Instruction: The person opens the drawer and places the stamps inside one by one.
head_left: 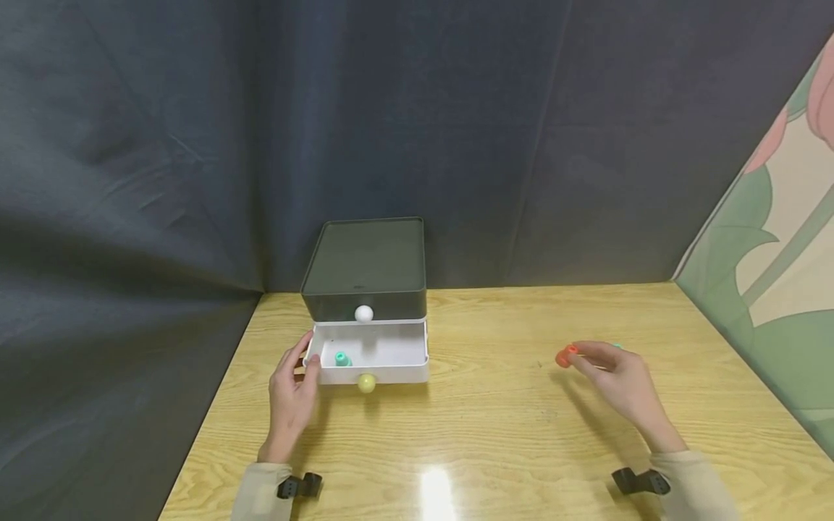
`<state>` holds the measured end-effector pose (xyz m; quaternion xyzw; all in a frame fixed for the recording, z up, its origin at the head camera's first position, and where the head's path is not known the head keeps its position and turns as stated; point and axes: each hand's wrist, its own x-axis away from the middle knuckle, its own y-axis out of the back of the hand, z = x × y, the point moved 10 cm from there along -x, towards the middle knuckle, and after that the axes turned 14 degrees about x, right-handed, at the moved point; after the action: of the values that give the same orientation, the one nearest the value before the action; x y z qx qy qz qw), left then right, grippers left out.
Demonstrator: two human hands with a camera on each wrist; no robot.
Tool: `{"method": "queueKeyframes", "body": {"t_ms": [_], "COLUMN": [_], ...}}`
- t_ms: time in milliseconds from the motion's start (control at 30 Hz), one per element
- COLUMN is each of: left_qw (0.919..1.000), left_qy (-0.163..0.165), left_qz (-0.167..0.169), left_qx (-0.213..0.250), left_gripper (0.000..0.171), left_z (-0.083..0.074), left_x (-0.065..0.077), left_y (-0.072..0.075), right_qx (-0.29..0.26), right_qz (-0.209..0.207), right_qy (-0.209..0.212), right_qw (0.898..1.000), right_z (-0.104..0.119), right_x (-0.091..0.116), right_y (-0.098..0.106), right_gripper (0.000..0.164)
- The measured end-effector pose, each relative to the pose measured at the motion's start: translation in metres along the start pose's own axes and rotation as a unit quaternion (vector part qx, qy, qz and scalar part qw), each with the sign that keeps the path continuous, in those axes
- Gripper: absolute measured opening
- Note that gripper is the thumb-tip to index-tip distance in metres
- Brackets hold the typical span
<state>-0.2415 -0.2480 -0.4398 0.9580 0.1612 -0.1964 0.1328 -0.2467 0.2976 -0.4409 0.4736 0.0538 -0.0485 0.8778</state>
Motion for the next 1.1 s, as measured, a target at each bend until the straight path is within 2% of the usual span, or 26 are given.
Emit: {"method": "queueKeyframes", "body": {"t_ms": [267,533,1100], "left_qw": [0.9999,1.0000,1.0000], "left_qy": [0.010,0.003,0.006], "left_qz": [-0.001,-0.001,0.002], "left_qx": [0.004,0.004,-0.001], "left_gripper": [0.044,0.044,0.044], "left_z": [0.002,0.002,0.002], "left_x": [0.000,0.000,0.001], "left_y": [0.000,0.001,-0.001], "right_qx": [-0.003,-0.016,-0.032], "right_qz": [0.007,-0.003,0.009], "right_qy": [0.010,0.023,0.046], "right_qw": [1.000,1.000,0.998], "right_z": [0.012,0.027,0.056], "right_x": [-0.003,-0.003,-0.004], "right_y": [-0.001,0.000,-0.005], "right_gripper": [0.043,0.041,0.033]}}
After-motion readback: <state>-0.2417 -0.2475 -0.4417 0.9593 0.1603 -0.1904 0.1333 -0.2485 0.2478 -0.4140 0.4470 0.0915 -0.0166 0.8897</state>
